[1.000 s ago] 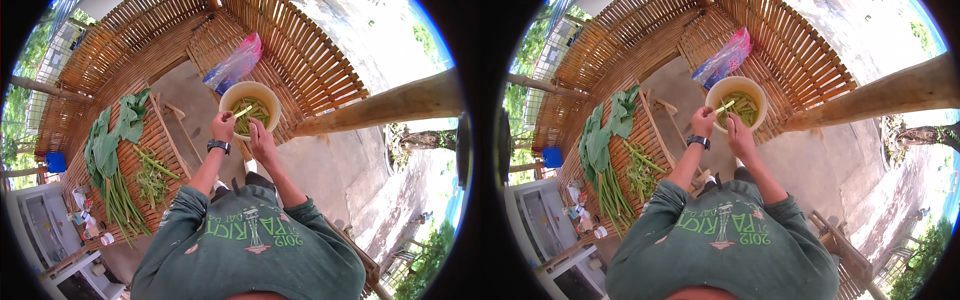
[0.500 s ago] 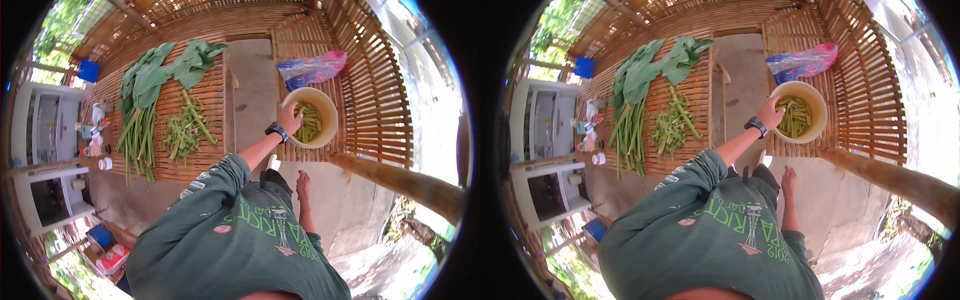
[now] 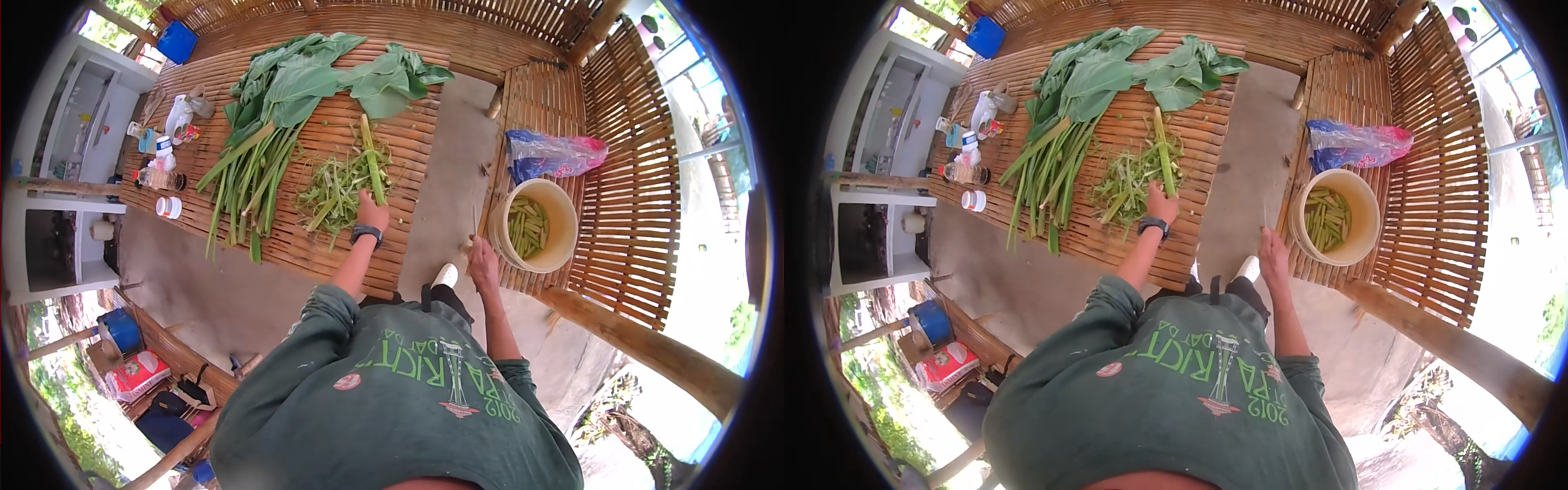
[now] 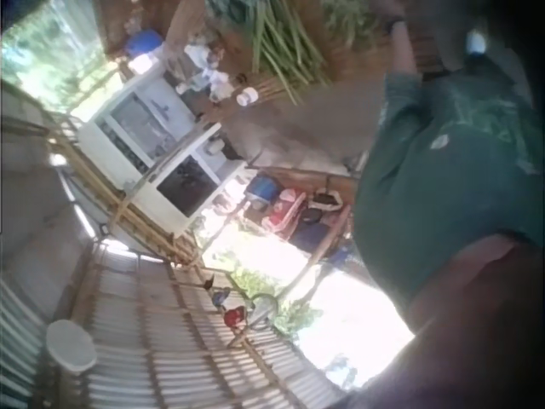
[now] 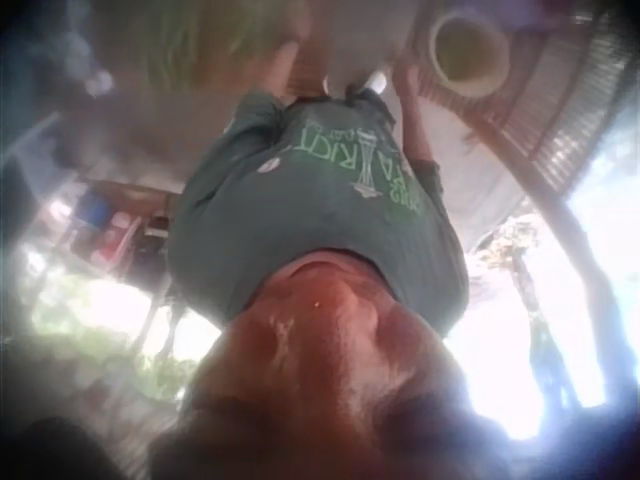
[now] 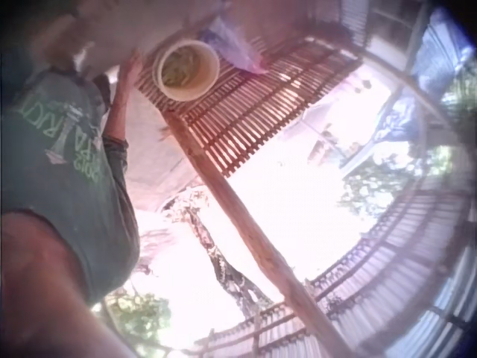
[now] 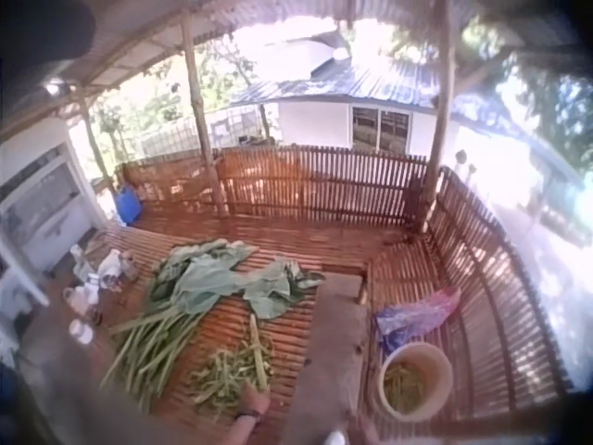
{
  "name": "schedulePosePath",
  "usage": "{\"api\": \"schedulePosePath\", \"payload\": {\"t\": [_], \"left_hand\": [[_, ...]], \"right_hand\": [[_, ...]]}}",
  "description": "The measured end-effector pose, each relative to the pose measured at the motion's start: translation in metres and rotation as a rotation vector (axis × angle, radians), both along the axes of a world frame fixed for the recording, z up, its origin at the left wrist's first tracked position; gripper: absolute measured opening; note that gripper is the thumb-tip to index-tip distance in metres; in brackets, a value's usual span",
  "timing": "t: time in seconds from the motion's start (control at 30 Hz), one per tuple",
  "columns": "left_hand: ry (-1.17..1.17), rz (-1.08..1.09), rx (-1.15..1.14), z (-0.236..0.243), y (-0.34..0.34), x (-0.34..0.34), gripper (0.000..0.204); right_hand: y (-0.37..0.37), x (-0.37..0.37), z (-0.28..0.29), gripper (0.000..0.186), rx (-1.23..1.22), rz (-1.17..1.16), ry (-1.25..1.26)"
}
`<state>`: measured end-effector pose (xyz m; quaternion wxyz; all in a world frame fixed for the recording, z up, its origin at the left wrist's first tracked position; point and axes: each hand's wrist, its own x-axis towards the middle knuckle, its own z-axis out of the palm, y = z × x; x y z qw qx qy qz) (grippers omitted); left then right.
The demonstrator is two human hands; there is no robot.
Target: The person peels the outer skin from long green vegetable stems using a knife and places the peeled stems into a white bucket. The person handles multiple stems one at a time, removing the fibrous outer layer and discarding the peelings onto the bamboo table.
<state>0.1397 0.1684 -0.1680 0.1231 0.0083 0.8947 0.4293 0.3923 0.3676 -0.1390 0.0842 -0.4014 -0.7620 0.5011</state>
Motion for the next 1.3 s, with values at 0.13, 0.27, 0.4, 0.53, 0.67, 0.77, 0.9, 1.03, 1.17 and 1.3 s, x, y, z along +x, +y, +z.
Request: {"api": "schedulePosePath", "payload": {"t": [0.13,0.27,0.4,0.53,0.67,0.77,0.9,1.03,1.17,1.3], "left_hand": [[-0.932,0.258,1.141,0.018,-0.050,-0.019,0.029],[-0.949,0.276,1.088,0.082,-0.084,-0.001,0.023],[-0.769,0.145,0.664,0.078,-0.110,0.013,0.023],[-0.757,0.109,0.665,0.055,-0.135,0.013,0.028],[-0.820,0.120,0.726,0.044,-0.160,-0.006,0.032],[-0.850,0.118,0.731,0.040,-0.163,-0.012,0.032],[-0.798,-0.015,0.556,0.041,-0.159,-0.018,0.032],[0.245,-0.295,-0.158,0.034,-0.167,-0.020,0.035],[0.285,-0.353,-0.493,0.003,-0.187,-0.048,0.051],[-0.150,-0.243,-0.149,0.028,-0.193,-0.070,0.053]], "right_hand": [[-0.051,-0.060,0.040,0.054,-0.289,0.085,0.038],[-0.096,-0.097,0.053,0.052,-0.284,0.165,-0.013],[-0.126,-0.122,0.039,0.053,-0.265,0.245,0.022],[-0.147,-0.147,0.057,0.050,-0.162,0.337,-0.019],[-0.162,-0.161,0.048,0.045,-0.081,0.387,-0.029],[-0.170,-0.171,0.037,0.043,-0.043,0.418,-0.008],[-0.189,-0.185,0.059,0.045,-0.145,0.432,-0.193],[-0.190,-0.185,0.009,0.046,-0.029,0.477,-0.311],[-0.192,-0.179,-0.002,0.048,0.065,0.485,-0.227],[-0.185,-0.168,-0.021,0.051,0.127,0.423,-0.155]]}}
